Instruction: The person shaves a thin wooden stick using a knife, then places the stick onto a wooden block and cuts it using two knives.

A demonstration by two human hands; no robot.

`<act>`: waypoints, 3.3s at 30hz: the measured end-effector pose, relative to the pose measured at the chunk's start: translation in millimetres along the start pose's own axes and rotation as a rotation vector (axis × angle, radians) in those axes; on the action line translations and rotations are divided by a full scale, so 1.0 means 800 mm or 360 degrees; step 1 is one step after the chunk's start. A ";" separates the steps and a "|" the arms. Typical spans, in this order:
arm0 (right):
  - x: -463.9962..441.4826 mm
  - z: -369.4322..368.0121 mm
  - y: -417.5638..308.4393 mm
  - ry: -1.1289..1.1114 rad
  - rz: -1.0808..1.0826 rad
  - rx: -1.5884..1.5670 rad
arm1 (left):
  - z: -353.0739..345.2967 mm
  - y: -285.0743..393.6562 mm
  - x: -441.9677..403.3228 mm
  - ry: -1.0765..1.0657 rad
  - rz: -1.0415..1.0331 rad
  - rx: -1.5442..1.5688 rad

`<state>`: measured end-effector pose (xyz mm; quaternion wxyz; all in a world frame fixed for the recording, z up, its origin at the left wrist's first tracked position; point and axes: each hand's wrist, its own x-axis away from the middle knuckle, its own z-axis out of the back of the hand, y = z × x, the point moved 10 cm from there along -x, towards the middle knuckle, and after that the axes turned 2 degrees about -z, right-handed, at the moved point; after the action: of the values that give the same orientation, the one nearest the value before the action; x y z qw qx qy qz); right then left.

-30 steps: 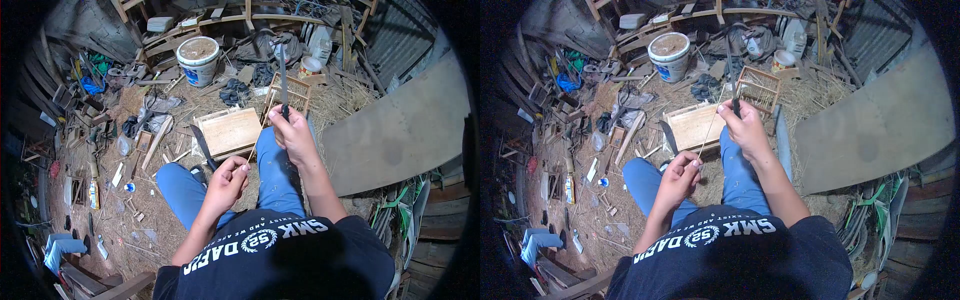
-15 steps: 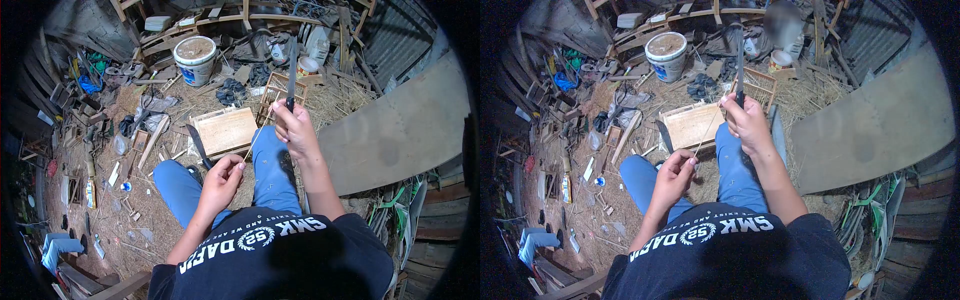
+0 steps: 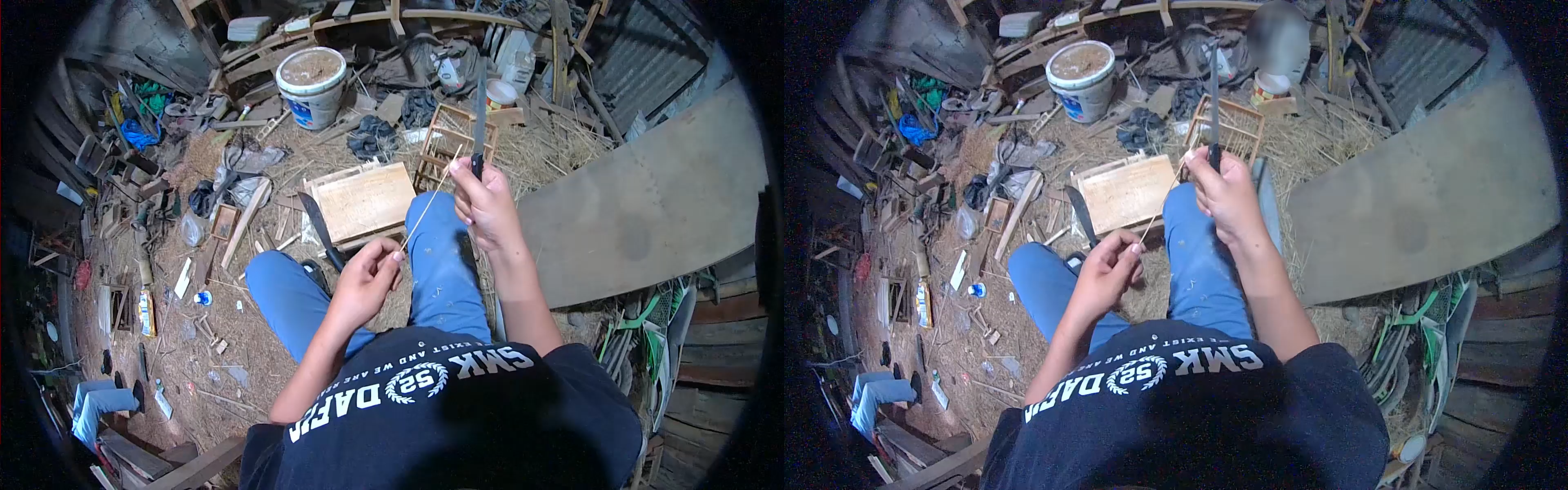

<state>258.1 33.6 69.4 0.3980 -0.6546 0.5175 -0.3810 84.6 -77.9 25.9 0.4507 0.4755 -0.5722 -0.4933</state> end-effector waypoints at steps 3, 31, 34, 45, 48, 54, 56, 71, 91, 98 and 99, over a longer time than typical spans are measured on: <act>0.004 0.043 0.013 0.0199 -0.0094 0.0122 | -0.010 -0.033 -0.006 -0.0123 0.0111 0.0055; 0.115 0.123 0.124 0.0140 -0.0005 0.2543 | -0.040 -0.196 -0.040 -0.0034 0.0128 -0.0584; 0.111 0.131 0.127 0.0120 0.0009 0.2547 | -0.043 -0.193 -0.040 -0.0031 0.0111 -0.0557; 0.101 0.155 0.126 0.0197 -0.0046 0.2478 | -0.045 -0.188 -0.036 -0.0002 0.0064 -0.0603; 0.106 0.150 0.130 0.0144 0.0131 0.2520 | -0.046 -0.199 -0.037 -0.0055 0.0128 -0.0569; 0.110 0.144 0.130 0.0117 0.0084 0.2513 | -0.054 -0.222 -0.036 -0.0151 0.0197 -0.0350; 0.114 0.141 0.137 0.0103 0.0081 0.2521 | -0.057 -0.223 -0.036 -0.0207 0.0230 -0.0292; 0.113 0.131 0.144 0.0101 0.0136 0.2608 | -0.048 -0.238 -0.031 -0.0319 0.0198 -0.0381; 0.115 0.131 0.134 0.0080 0.0056 0.2481 | -0.069 -0.233 -0.044 -0.0412 0.0276 -0.0183; 0.119 0.129 0.137 0.0069 0.0113 0.2628 | -0.064 -0.231 -0.039 -0.0343 0.0204 -0.0066; 0.120 0.126 0.134 0.0094 0.0203 0.2636 | -0.062 -0.231 -0.037 -0.0341 0.0189 -0.0110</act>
<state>326.8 -63.8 -59.6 0.7582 -0.1091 0.1160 -0.6323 156.0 -66.3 -153.7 0.4314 0.3695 -0.6270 -0.5332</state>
